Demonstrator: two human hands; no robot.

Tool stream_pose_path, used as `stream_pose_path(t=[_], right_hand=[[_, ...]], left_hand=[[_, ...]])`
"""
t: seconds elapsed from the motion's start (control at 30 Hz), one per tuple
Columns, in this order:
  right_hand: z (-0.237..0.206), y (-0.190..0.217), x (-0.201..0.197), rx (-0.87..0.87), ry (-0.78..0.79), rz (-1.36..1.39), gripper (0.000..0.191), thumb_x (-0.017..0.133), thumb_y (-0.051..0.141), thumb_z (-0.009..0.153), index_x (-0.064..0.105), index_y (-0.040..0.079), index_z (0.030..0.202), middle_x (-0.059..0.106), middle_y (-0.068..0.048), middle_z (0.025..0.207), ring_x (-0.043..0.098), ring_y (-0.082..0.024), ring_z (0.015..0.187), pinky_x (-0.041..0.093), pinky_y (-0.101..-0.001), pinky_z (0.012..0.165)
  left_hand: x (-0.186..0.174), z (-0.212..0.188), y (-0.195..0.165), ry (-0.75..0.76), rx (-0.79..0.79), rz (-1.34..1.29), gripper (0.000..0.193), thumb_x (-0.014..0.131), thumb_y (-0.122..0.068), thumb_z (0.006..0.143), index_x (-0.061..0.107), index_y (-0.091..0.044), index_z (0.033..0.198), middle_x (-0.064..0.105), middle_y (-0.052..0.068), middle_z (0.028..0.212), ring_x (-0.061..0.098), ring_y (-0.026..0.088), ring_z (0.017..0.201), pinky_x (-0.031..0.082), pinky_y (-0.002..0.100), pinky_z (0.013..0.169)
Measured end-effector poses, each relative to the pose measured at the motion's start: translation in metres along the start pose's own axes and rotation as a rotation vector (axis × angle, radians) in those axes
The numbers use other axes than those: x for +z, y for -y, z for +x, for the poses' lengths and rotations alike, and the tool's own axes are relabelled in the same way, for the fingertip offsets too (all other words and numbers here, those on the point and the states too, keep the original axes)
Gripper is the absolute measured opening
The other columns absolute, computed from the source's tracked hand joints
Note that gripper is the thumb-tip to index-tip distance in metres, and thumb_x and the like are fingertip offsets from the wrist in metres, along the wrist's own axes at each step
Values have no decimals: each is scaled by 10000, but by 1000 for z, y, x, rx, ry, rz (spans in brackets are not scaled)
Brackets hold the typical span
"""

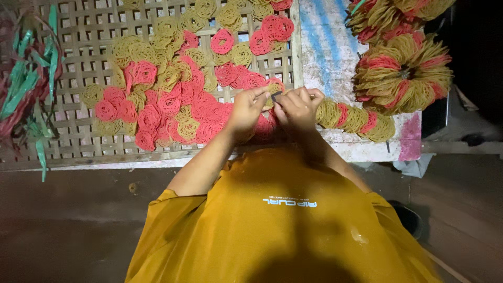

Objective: The person repeatedly picks up small circular woven items from a plastic tray and ties them together using thin strips of material. They form a larger bundle and place it on the table. The person then gathers more circular items and continues tying them into a bundle.

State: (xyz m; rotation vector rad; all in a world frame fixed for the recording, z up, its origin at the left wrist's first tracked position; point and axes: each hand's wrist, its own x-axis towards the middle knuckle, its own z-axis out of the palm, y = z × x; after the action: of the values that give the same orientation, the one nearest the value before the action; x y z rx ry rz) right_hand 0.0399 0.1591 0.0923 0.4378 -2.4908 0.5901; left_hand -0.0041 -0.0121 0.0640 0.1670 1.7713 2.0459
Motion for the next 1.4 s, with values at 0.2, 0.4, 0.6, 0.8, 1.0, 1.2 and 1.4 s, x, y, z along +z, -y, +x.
stream_pose_path(t=[0.2, 0.4, 0.6, 0.8, 1.0, 1.2, 1.4], right_hand=[[-3, -4, 5, 62, 31, 73, 98, 803, 143, 905, 721, 128, 955, 726, 1, 943, 616, -159, 900, 291, -414, 990], [0, -7, 2, 325, 23, 325, 211, 823, 147, 860, 694, 88, 1015, 704, 41, 830, 641, -105, 776, 284, -408, 1003], [3, -5, -4, 111, -1, 221, 143, 850, 125, 883, 709, 144, 881, 708, 10, 842, 664, -160, 811, 294, -398, 1016], [1, -6, -4, 116, -36, 243, 75, 785, 100, 948, 715, 127, 943, 751, 0, 959, 694, -168, 896, 301, -391, 1049], [1, -4, -8, 64, 1, 216, 213, 758, 87, 962, 744, 92, 1175, 775, -35, 1079, 706, -169, 942, 287, -394, 1051], [0, -3, -2, 136, 6, 268, 129, 800, 119, 944, 745, 134, 1060, 766, -12, 984, 694, -166, 881, 297, -391, 1055], [-6, -5, 5, 236, -40, 342, 59, 799, 91, 926, 750, 121, 939, 752, -3, 919, 684, -159, 866, 312, -385, 1036]], left_hand=[[-3, -10, -20, 12, 197, 389, 290, 570, -111, 1054, 678, 43, 1275, 761, 110, 1135, 705, 99, 998, 553, 289, 907], [3, -8, -22, -8, 63, 247, 292, 597, -129, 1028, 698, 29, 1252, 790, 88, 1017, 646, 56, 872, 564, 264, 799], [-7, -5, 8, 87, 105, 104, 315, 585, -139, 1055, 691, 39, 1292, 775, 68, 1119, 664, 76, 964, 566, 282, 884], [-26, 15, 37, 84, -115, -137, 353, 570, -169, 1053, 628, -14, 1365, 747, 52, 1171, 714, 129, 1015, 618, 363, 937], [-29, 13, 42, 88, -117, -163, 340, 564, -133, 1045, 632, -23, 1359, 729, 66, 1179, 698, 119, 1012, 617, 311, 898], [-12, 6, 29, 95, 37, -141, 338, 601, 54, 955, 631, 40, 1291, 733, 103, 1122, 699, 140, 1002, 575, 277, 863], [2, 2, 0, 60, 103, -115, 413, 582, 85, 923, 572, 30, 1333, 721, 85, 1078, 690, 132, 973, 577, 278, 883]])
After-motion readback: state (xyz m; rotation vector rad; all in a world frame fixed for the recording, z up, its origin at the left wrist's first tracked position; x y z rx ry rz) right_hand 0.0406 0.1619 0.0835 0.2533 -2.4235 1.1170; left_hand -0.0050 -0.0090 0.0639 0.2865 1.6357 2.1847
